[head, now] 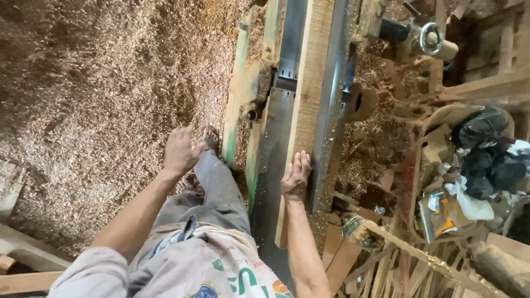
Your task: The person selects wooden planks from a pile on the floor, inspects them, and feeds them through a jointer machine to flatten their edges.
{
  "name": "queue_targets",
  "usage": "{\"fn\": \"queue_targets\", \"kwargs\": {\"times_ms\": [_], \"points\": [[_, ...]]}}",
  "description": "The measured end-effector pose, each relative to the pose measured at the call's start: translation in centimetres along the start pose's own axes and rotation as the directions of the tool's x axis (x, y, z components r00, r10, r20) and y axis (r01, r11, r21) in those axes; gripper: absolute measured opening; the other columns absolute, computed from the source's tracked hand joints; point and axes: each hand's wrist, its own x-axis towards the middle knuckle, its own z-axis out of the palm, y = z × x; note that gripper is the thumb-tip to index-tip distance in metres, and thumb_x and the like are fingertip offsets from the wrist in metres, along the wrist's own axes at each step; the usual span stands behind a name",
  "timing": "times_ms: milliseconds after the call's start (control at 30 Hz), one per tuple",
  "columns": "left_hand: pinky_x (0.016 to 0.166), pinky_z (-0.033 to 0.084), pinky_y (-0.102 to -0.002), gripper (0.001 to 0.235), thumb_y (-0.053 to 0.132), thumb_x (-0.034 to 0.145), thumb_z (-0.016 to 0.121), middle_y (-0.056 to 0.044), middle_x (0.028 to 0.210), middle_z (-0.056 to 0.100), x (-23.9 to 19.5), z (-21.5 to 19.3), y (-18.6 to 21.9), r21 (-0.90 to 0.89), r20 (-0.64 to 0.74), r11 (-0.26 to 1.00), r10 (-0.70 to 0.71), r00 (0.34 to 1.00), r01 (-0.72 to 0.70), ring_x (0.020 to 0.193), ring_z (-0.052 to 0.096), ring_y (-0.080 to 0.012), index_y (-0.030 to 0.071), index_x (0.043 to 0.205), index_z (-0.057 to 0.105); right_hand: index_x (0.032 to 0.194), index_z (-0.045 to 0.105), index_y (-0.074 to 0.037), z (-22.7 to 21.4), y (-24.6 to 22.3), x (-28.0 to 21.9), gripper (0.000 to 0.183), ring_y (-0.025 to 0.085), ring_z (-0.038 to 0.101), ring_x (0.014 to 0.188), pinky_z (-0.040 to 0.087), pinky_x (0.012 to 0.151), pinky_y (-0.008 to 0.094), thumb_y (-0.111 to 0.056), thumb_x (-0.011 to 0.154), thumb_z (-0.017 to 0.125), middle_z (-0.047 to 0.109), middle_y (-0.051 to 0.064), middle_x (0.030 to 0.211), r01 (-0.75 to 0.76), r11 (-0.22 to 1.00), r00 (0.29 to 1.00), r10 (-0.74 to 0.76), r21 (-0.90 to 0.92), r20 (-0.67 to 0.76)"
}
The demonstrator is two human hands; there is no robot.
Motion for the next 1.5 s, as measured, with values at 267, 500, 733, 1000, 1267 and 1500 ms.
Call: {"fn": "queue_targets", "kwargs": {"times_ms": [267, 500, 733, 1000, 1267, 1500], "points": [[0.094, 0.053, -0.060, 0.082, 0.069, 0.079, 0.063, -0.031, 0.120, 0.070, -20.2, 2.7, -14.0, 0.351, 0.466, 0.516, -0.820, 0.332, 0.781, 0.116, 0.066, -0.0515, 0.005, 0.129, 0.068, 0.139, 0.060, 0.000, 4.4, 2.2, 8.3, 0.041, 0.037, 0.050, 0.137, 0.038, 0.117, 0.044, -0.012, 0.099, 0.058, 0.055, 0.018, 0.145, 0.018, 1.000, 1.000, -0.018, 0.008, 0.000], [0.109, 0.047, -0.056, 0.084, 0.069, 0.083, 0.060, -0.026, 0.143, 0.063, -18.3, 2.3, -10.2, 0.238, 0.653, 0.481, -0.723, 0.228, 0.844, 0.130, 0.060, -0.0459, 0.008, 0.141, 0.066, 0.141, 0.060, -0.002, 10.0, 5.1, 16.8, 0.042, 0.036, 0.047, 0.139, 0.036, 0.118, 0.044, -0.014, 0.102, 0.056, 0.053, 0.017, 0.147, 0.005, 0.999, 1.000, -0.006, 0.038, 0.017], [0.112, 0.042, -0.056, 0.078, 0.059, 0.090, 0.061, -0.030, 0.135, 0.065, -8.7, 1.7, -7.6, 0.072, 0.678, 0.420, -0.686, 0.264, 0.905, 0.131, 0.057, -0.0473, 0.002, 0.143, 0.060, 0.143, 0.059, -0.002, 15.5, 8.6, 25.3, 0.042, 0.039, 0.046, 0.139, 0.035, 0.117, 0.047, -0.013, 0.102, 0.057, 0.051, 0.017, 0.148, 0.016, 0.999, 1.000, -0.016, 0.031, 0.025], [0.108, 0.045, -0.056, 0.072, 0.055, 0.090, 0.065, -0.027, 0.127, 0.070, -1.9, 1.9, -8.4, 0.023, 0.618, 0.381, -0.732, 0.286, 0.924, 0.127, 0.059, -0.0456, 0.002, 0.140, 0.063, 0.144, 0.059, -0.006, 20.2, 10.9, 35.6, 0.042, 0.035, 0.046, 0.140, 0.034, 0.118, 0.046, -0.016, 0.104, 0.059, 0.049, 0.013, 0.150, 0.006, 1.000, 0.996, -0.006, 0.002, 0.084], [0.070, 0.058, -0.035, 0.060, 0.043, 0.104, 0.052, -0.016, 0.116, 0.072, 5.2, -2.8, -4.8, 0.172, 0.679, 0.211, -0.733, 0.039, 0.962, 0.064, 0.058, -0.0165, 0.010, 0.154, 0.045, 0.142, 0.057, 0.002, 24.2, 11.7, 45.6, 0.040, 0.041, 0.045, 0.140, 0.037, 0.119, 0.049, -0.010, 0.104, 0.052, 0.051, 0.021, 0.148, 0.043, 0.998, 0.998, -0.046, 0.054, 0.052], [0.110, 0.048, -0.049, 0.065, 0.044, 0.096, 0.055, -0.022, 0.140, 0.064, 0.3, 3.0, -6.5, 0.083, 0.602, 0.266, -0.781, 0.164, 0.961, 0.126, 0.063, -0.0375, 0.004, 0.147, 0.054, 0.138, 0.061, 0.004, 28.5, 13.0, 54.1, 0.041, 0.042, 0.048, 0.137, 0.037, 0.117, 0.048, -0.013, 0.102, 0.054, 0.054, 0.023, 0.146, 0.072, 0.994, 0.997, -0.071, 0.083, -0.014]]}}
